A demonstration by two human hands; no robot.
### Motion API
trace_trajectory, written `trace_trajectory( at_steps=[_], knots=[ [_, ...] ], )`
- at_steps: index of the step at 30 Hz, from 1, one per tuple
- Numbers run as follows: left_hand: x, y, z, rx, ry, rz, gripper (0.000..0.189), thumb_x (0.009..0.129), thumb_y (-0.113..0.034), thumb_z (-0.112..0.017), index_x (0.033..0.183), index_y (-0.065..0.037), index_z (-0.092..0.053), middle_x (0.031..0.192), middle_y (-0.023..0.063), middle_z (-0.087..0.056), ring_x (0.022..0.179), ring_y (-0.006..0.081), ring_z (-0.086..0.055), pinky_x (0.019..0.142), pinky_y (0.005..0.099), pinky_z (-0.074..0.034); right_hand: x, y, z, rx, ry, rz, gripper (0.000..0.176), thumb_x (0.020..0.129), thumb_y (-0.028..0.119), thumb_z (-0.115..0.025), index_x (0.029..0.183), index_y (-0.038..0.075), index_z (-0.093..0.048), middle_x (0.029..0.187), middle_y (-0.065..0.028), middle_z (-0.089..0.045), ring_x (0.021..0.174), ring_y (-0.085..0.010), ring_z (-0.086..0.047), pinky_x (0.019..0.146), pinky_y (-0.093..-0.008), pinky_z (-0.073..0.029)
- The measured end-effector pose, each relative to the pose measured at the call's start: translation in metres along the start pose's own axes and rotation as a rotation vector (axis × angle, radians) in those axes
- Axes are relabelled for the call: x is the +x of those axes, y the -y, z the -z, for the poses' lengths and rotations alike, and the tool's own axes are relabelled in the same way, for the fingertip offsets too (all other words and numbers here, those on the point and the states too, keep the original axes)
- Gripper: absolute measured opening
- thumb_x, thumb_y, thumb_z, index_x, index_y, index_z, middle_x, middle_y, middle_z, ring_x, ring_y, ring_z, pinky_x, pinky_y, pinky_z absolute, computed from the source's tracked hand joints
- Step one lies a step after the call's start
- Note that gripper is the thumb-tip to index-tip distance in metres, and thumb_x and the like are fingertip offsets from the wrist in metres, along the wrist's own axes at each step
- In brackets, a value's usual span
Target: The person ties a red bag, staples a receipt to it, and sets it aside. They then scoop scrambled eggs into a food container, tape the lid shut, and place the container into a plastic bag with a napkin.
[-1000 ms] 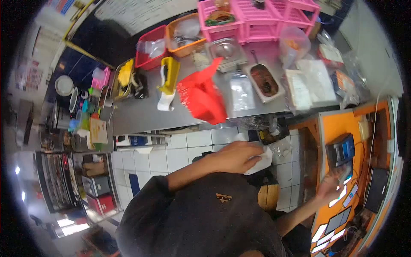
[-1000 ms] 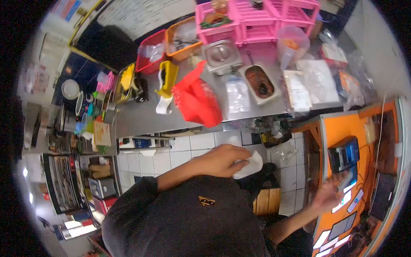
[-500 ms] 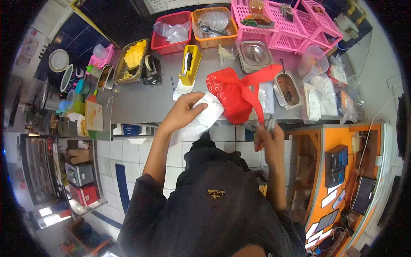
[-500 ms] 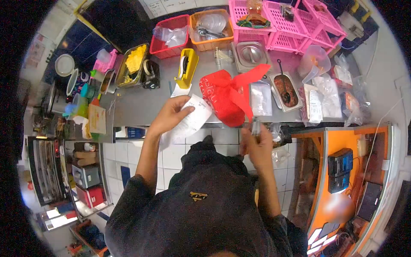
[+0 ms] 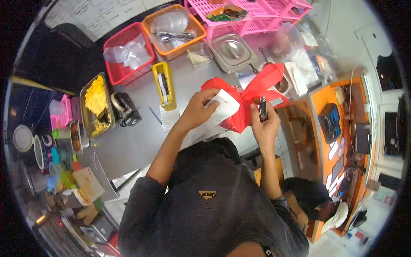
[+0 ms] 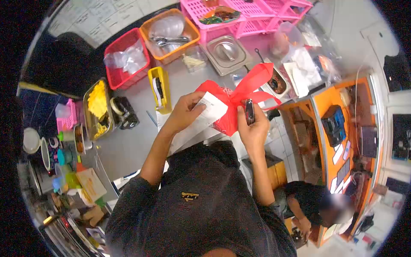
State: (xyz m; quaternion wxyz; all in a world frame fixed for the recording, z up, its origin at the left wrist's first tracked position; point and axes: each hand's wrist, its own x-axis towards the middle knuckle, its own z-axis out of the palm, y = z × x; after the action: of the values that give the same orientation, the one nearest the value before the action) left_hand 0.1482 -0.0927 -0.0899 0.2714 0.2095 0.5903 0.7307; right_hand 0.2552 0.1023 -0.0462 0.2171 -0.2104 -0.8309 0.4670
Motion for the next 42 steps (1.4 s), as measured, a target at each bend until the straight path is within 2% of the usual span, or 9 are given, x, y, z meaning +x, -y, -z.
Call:
trace_trajectory(
  at_steps=[5, 9, 12, 15, 21, 26, 33, 38, 42],
  knots=[
    [0.015, 0.023, 0.006, 0.209, 0.087, -0.002, 0.029, 0.09, -0.001, -0.06, 0.118, 0.004, -0.062, 0.104, 0.0096, -0.072, 0.096, 0.0113, -0.065, 0.086, 0.0296, -0.05, -0.009, -0.004, -0.003, 0.041, -0.036, -0.102, 0.016, 0.091, 0.016, -0.072, 0.095, 0.001, -0.07, 0.065, 0.0016, -0.054, 0.059, -0.0044, -0.043, 0.052, -0.0238, -0.034],
    [0.013, 0.025, -0.001, 0.362, -0.003, -0.039, 0.028, 0.086, -0.006, -0.064, 0.113, 0.002, -0.064, 0.1, 0.0185, -0.072, 0.095, 0.0254, -0.071, 0.084, 0.0348, -0.052, -0.017, 0.025, -0.006, -0.017, -0.024, -0.156, 0.018, 0.089, 0.015, -0.072, 0.084, 0.0, -0.063, 0.061, -0.0025, -0.05, 0.058, -0.008, -0.044, 0.052, -0.0276, -0.036],
    [0.012, 0.014, -0.004, 0.465, -0.063, -0.081, 0.027, 0.085, -0.007, -0.064, 0.111, 0.001, -0.065, 0.1, 0.0203, -0.071, 0.095, 0.0335, -0.071, 0.084, 0.0381, -0.053, -0.017, 0.034, -0.015, -0.263, -0.025, 0.025, 0.018, 0.086, 0.016, -0.072, 0.089, -0.001, -0.065, 0.072, -0.021, -0.061, 0.063, -0.0372, -0.061, 0.058, -0.0422, -0.046],
    [0.013, 0.012, -0.011, 0.4, -0.055, -0.122, 0.027, 0.085, -0.007, -0.064, 0.111, 0.0, -0.065, 0.1, 0.0205, -0.071, 0.093, 0.0367, -0.069, 0.083, 0.0413, -0.053, -0.011, 0.044, -0.021, -0.367, 0.082, -0.067, 0.023, 0.086, 0.022, -0.071, 0.088, 0.0, -0.066, 0.074, -0.0228, -0.063, 0.071, -0.0419, -0.064, 0.061, -0.0456, -0.047],
    [0.024, 0.01, -0.01, 0.531, -0.09, -0.099, 0.02, 0.086, -0.002, -0.065, 0.105, 0.002, -0.064, 0.097, 0.0164, -0.071, 0.092, 0.0256, -0.071, 0.08, 0.0354, -0.052, -0.005, 0.035, -0.028, -0.445, 0.085, -0.096, 0.027, 0.086, 0.027, -0.072, 0.084, 0.0, -0.065, 0.069, -0.0241, -0.061, 0.066, -0.0426, -0.062, 0.06, -0.0497, -0.046],
    [0.031, 0.008, 0.001, 0.459, -0.073, -0.123, 0.018, 0.084, -0.006, -0.062, 0.102, -0.002, -0.062, 0.098, 0.0195, -0.068, 0.094, 0.0388, -0.066, 0.083, 0.0453, -0.05, -0.01, 0.048, -0.032, -0.47, 0.084, -0.092, 0.027, 0.086, 0.028, -0.072, 0.089, 0.001, -0.067, 0.067, -0.0238, -0.062, 0.064, -0.0425, -0.063, 0.06, -0.05, -0.047],
    [0.067, 0.005, 0.022, 0.524, 0.051, -0.283, 0.018, 0.086, -0.007, -0.058, 0.103, -0.001, -0.061, 0.095, 0.0191, -0.067, 0.095, 0.0384, -0.065, 0.083, 0.0453, -0.049, -0.008, 0.05, -0.046, -0.351, -0.018, -0.201, 0.029, 0.087, 0.026, -0.071, 0.104, 0.003, -0.068, 0.07, -0.024, -0.066, 0.064, -0.0415, -0.067, 0.06, -0.0473, -0.051],
    [0.082, 0.022, 0.031, 0.615, 0.156, -0.098, 0.019, 0.088, -0.01, -0.056, 0.104, -0.001, -0.059, 0.089, 0.0231, -0.066, 0.089, 0.0415, -0.064, 0.082, 0.0509, -0.048, -0.012, 0.038, -0.049, -0.38, -0.089, -0.205, 0.024, 0.086, 0.021, -0.071, 0.103, 0.003, -0.068, 0.073, -0.0227, -0.067, 0.067, -0.0405, -0.068, 0.062, -0.0457, -0.052],
    [0.064, 0.026, 0.009, 0.859, 0.161, -0.153, 0.017, 0.089, -0.01, -0.054, 0.104, -0.002, -0.055, 0.083, 0.0253, -0.065, 0.082, 0.0467, -0.063, 0.076, 0.0576, -0.046, -0.009, 0.002, -0.031, -0.376, -0.142, 0.027, 0.021, 0.083, 0.012, -0.071, 0.101, 0.003, -0.067, 0.088, -0.0198, -0.067, 0.078, -0.0395, -0.067, 0.068, -0.0434, -0.053]
  ],
)
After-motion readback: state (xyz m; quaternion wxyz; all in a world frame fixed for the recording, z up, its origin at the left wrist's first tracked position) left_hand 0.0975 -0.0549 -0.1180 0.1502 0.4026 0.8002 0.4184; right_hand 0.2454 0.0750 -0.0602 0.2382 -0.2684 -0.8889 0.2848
